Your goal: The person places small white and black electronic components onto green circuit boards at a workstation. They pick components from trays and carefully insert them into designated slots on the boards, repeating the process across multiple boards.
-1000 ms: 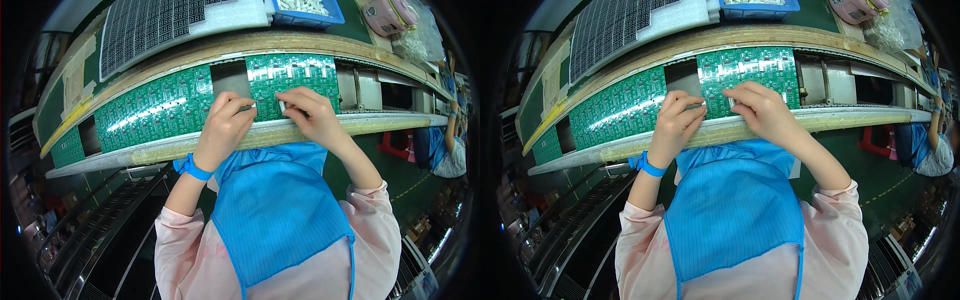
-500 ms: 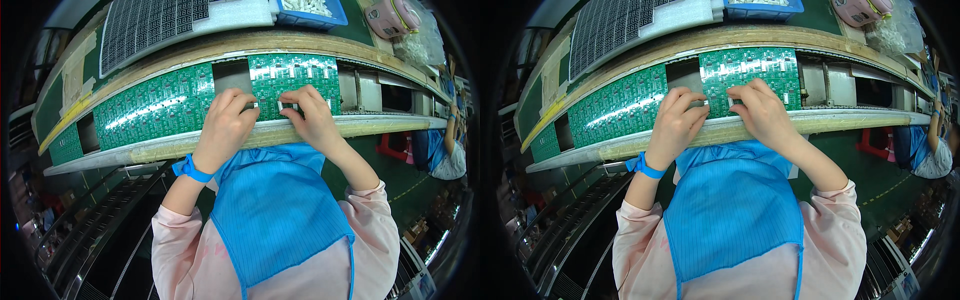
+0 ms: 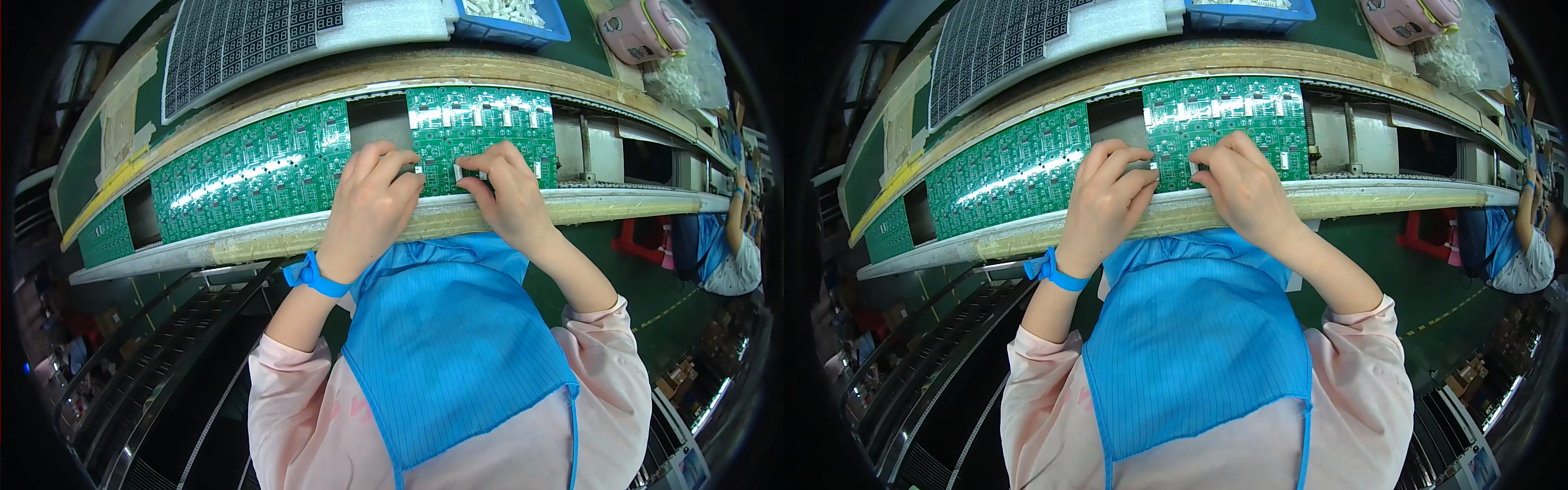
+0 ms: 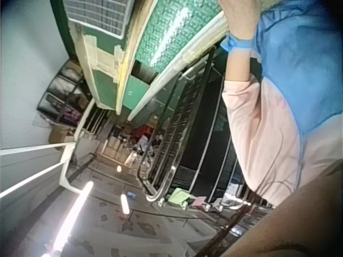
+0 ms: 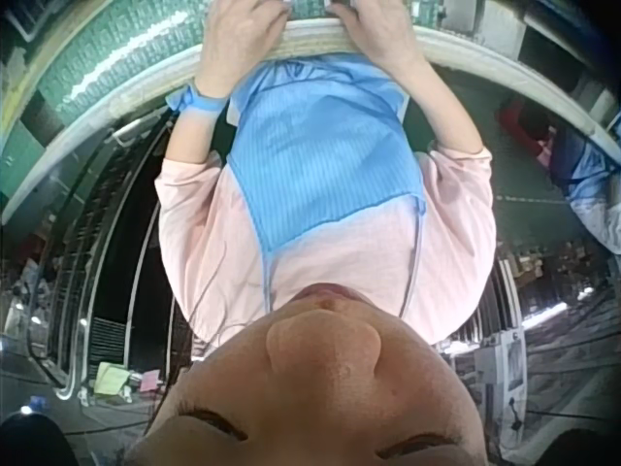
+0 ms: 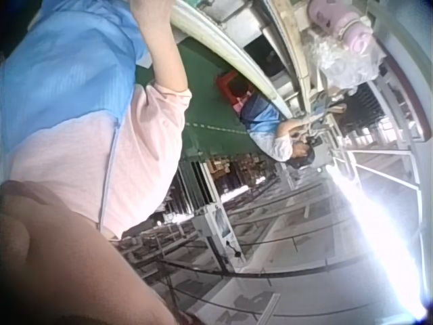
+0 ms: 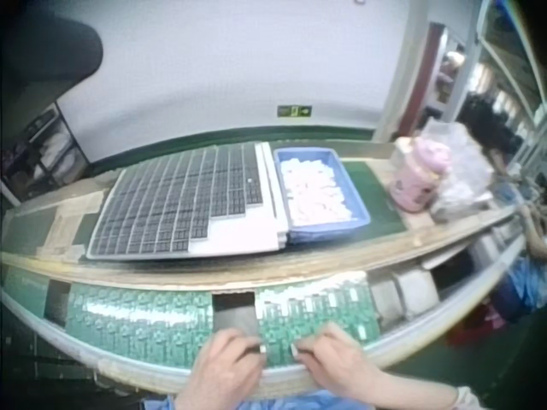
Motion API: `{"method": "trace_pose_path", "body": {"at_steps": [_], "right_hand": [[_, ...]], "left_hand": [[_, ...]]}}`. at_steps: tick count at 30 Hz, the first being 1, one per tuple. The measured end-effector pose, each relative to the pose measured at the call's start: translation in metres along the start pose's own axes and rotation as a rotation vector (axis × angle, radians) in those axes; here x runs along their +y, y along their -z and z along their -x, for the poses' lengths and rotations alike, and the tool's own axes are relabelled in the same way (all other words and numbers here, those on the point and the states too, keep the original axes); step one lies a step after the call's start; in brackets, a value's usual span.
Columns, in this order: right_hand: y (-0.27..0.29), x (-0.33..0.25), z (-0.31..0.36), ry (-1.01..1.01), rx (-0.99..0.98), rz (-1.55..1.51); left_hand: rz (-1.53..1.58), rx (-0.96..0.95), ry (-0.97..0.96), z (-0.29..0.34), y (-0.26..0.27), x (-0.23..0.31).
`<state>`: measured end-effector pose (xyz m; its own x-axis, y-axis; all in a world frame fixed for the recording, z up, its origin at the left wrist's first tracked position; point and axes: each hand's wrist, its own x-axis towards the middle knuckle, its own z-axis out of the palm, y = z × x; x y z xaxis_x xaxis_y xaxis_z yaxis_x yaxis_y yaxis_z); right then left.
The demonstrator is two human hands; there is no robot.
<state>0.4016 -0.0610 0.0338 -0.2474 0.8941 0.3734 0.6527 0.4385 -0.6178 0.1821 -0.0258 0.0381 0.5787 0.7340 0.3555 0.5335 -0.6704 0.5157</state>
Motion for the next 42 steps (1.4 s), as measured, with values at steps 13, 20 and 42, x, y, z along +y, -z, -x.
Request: {"method": "trace_pose_path", "body": {"at_steps": [13, 20, 42], "right_hand": [[0.004, -0.012, -0.012, 0.111, -0.099, 0.203], [0.009, -0.021, -0.017, -0.05, -0.171, 0.129], [0.063, 0.026, -0.104, 0.044, 0.156, -0.004]], "left_hand": [[0.01, -0.019, 0.029, -0.002, 0.001, 0.002], [0.054, -0.078, 0.057, -0.013, 0.0, 0.009], [-0.088, 0.128, -0.013, -0.075, 0.086, -0.01]]}}
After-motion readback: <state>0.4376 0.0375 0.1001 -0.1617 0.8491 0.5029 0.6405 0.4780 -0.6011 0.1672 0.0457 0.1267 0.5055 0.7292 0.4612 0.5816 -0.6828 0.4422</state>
